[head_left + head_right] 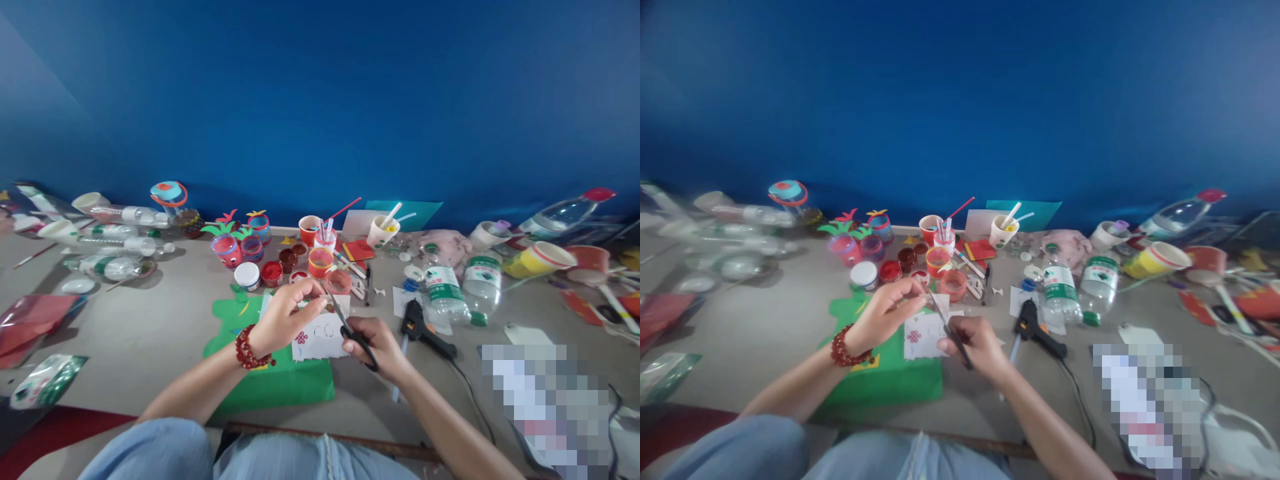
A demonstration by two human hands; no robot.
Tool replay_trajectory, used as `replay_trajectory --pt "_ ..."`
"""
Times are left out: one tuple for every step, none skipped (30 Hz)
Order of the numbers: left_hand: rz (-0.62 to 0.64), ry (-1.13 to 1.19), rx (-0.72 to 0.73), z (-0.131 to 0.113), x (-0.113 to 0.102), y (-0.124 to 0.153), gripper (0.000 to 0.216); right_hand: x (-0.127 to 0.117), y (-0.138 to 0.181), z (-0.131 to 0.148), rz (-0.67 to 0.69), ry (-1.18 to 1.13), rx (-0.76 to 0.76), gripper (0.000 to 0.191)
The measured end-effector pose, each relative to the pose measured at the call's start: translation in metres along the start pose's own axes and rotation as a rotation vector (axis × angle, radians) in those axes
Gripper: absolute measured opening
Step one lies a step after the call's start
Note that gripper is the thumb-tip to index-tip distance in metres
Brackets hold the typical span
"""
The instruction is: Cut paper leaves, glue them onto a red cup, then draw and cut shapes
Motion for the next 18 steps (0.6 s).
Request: replay_trajectory --pt "0.001 -0.004 0.005 0.0 0.0001 -0.0002 0.016 -0.0001 -0.0002 0.0004 -0.005 0.007 -0.011 0.067" --pt "0.003 -0.006 0.011 -0.0003 0.0001 -0.0004 0.016 -0.0002 -0.0003 0.0009 -0.011 0.018 -0.025 0.067" --pt "0.006 -0.009 0.015 -0.0005 0.0 -0.0005 0.016 -0.0004 -0.0005 0.0015 -0.019 0.03 -0.041 0.067" --pt "0.008 -0.011 0.017 -0.0007 -0.0001 -0.0007 0.016 -0.0007 -0.0006 0.002 -0.027 0.042 -0.056 0.067" --pt "0.009 -0.013 0.019 -0.001 -0.0003 -0.0008 0.016 -0.0009 -0.0006 0.0022 -0.035 0.053 -0.068 0.066" --pt "0.009 -0.016 0.02 -0.0011 -0.0005 -0.0009 0.017 -0.0011 -0.0006 0.0023 -0.04 0.06 -0.077 0.066" --pt "0.01 -0.017 0.02 -0.0011 -0.0007 -0.001 0.017 -0.0013 -0.0006 0.0021 -0.045 0.066 -0.081 0.066" --pt "0.012 -0.018 0.019 -0.001 -0.0008 -0.0011 0.017 -0.0013 -0.0005 0.0019 -0.048 0.071 -0.082 0.066" --pt "0.013 -0.019 0.016 -0.0007 -0.0008 -0.0011 0.017 -0.0014 -0.0005 0.0017 -0.051 0.075 -0.082 0.066" --pt "0.014 -0.018 0.013 -0.0003 -0.0006 -0.0011 0.017 -0.0014 -0.0005 0.0016 -0.054 0.076 -0.078 0.066" --pt "0.016 -0.017 0.009 0.0002 -0.0004 -0.0011 0.017 -0.0014 -0.0006 0.0018 -0.057 0.074 -0.073 0.066" --pt "0.016 -0.015 0.005 0.0006 -0.0002 -0.0011 0.018 -0.0013 -0.0005 0.002 -0.059 0.067 -0.063 0.066" --pt "0.015 -0.014 0.001 0.0008 0.0001 -0.0012 0.018 -0.0008 -0.0003 0.0021 -0.056 0.052 -0.047 0.066" --pt "0.013 -0.014 -0.001 0.0009 0.0002 -0.0013 0.018 0.0001 0.0001 0.0018 -0.046 0.031 -0.023 0.066" --pt "0.009 -0.014 -0.001 0.0006 0.0001 -0.0015 0.018 0.0014 0.0008 0.0011 -0.032 0.007 0.008 0.065" --pt "0.001 -0.014 0.004 0.0001 -0.0003 -0.0017 0.018 0.0031 0.0019 0.0 -0.01 -0.019 0.041 0.064" --pt "-0.01 -0.015 0.01 -0.0007 -0.001 -0.002 0.019 0.005 0.0034 -0.0013 0.018 -0.042 0.072 0.063" --pt "-0.024 -0.017 0.02 -0.0015 -0.0022 -0.0024 0.019 0.0069 0.0053 -0.0029 0.049 -0.064 0.098 0.062"
Point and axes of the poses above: each hand's wrist, its own y-axis away from the middle knuckle, its own x-axis out of the palm, z = x × y, the point moved 6 cm from there along -y, towards the middle knuckle, and after that the axes turned 15 degrees about -z, right-handed, at the moved point
